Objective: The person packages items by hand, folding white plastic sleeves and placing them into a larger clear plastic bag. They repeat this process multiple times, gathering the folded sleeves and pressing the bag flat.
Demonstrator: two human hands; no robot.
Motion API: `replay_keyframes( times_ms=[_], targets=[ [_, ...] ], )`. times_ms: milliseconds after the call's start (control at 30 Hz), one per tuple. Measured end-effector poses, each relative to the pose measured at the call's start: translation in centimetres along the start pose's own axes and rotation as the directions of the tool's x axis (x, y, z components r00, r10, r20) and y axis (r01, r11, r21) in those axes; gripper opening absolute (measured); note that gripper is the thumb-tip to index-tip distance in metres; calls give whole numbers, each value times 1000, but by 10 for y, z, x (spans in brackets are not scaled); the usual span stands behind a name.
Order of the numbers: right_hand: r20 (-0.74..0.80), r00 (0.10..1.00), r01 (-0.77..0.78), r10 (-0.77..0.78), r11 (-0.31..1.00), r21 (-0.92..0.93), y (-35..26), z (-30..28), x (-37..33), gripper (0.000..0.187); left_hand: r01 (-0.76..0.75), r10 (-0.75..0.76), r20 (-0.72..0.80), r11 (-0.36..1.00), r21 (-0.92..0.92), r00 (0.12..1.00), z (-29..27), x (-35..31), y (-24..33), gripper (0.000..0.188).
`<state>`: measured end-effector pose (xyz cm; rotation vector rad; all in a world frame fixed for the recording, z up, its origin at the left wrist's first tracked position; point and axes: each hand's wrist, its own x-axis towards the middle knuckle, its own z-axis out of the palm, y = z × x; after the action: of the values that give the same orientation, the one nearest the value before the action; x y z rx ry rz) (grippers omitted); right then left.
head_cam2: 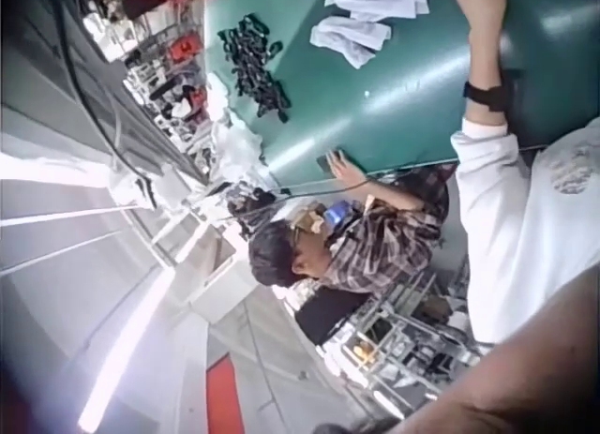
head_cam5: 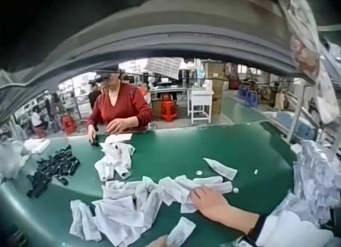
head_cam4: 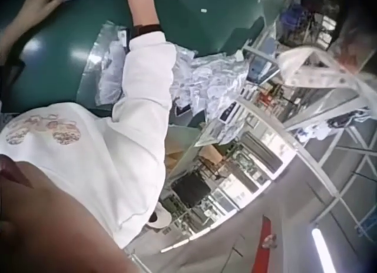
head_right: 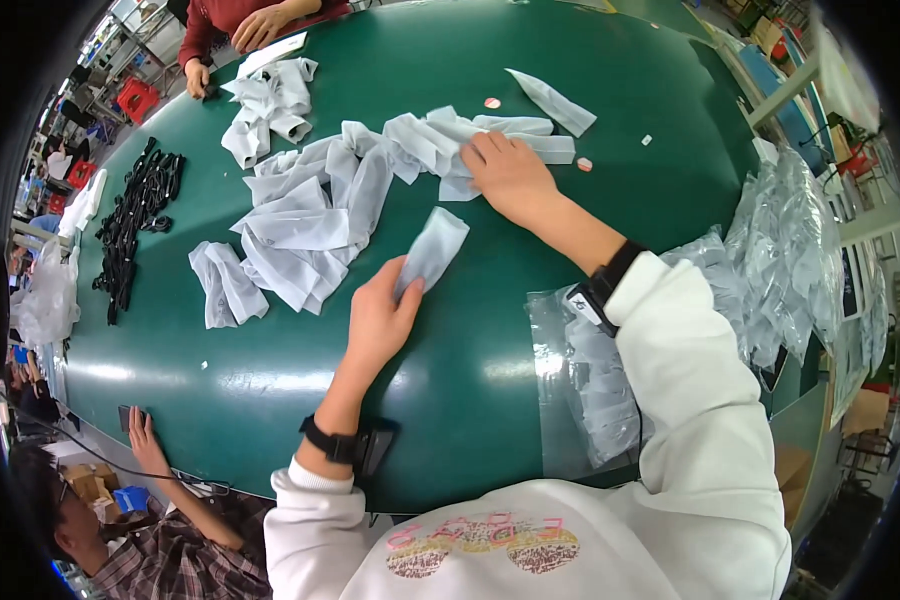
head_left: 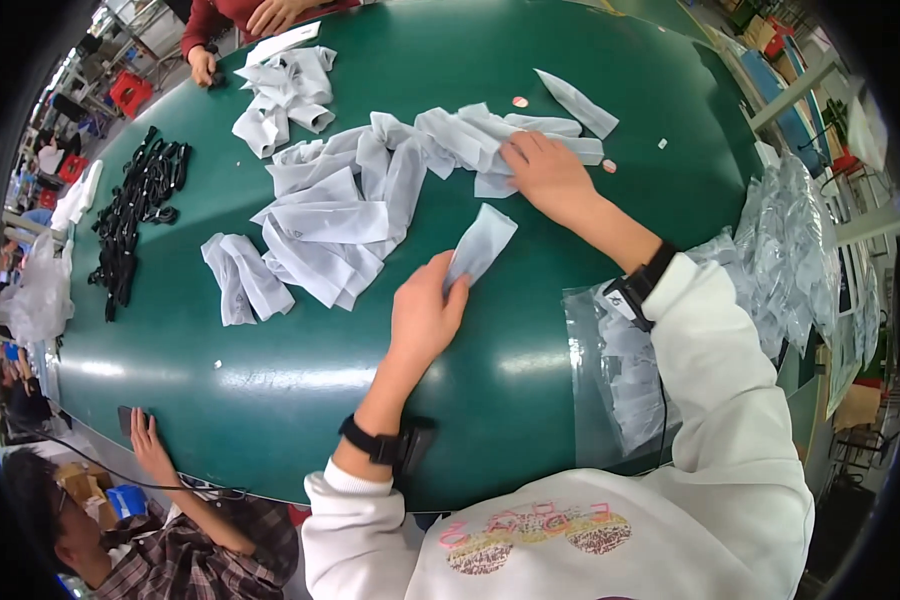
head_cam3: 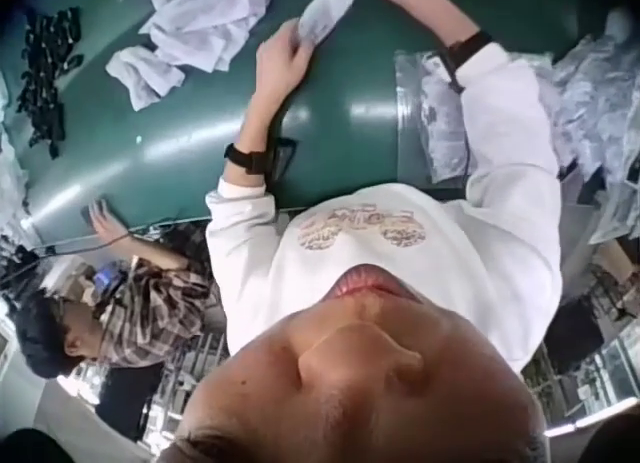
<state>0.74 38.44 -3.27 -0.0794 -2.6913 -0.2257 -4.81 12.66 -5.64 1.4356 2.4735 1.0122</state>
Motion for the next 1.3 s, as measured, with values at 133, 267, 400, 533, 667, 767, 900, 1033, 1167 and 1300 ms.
replay_keyframes(
  times_ms=[133, 267, 400, 533, 667, 767, 900, 1033, 1167, 1300],
  targets=[
    [122, 988, -97, 96, 995, -4, -13, 15, -4, 40, 134, -276, -35, 568, -812, 961, -22, -34, 3, 21],
    [127, 990, -76, 57, 985, 156, -38, -13, -33, 32, 76, -497, -34, 201, -977, 867, -43, -68, 13, 18],
    [306, 949, -172, 76, 938, 301, -61, -25, -62, 32, 403, -674, -166, 600, -691, 720, -54, -112, -12, 26],
    [267, 958, -184, 109, 943, 276, -78, -40, -68, 36, 701, -714, -96, 700, -139, 694, -72, -134, -8, 31],
    [128, 981, -183, 149, 928, 323, -93, -48, -83, 40, 225, 71, -499, 831, 508, 864, -74, -139, -7, 36],
    [135, 980, -182, 143, 923, 340, -103, -46, -98, 45, 55, 75, -247, 875, 482, 966, -57, -140, -9, 37],
    [432, 867, -449, 247, 763, 464, -142, -54, -112, 50, 272, -214, -178, 862, 427, 960, -42, -128, 6, 36],
    [486, 820, -552, 301, 638, 537, -177, -64, -106, 51, 273, -231, -185, 927, 256, 955, -16, -90, 29, 32],
    [541, 761, -634, 358, 586, 504, -181, -67, -103, 49, 146, -98, -219, 965, 218, 971, 4, -77, 44, 30],
    [648, 719, -664, 250, 521, 536, -172, -65, -104, 47, 173, -159, -134, 979, 105, 978, 1, -75, 40, 31]
  ],
)
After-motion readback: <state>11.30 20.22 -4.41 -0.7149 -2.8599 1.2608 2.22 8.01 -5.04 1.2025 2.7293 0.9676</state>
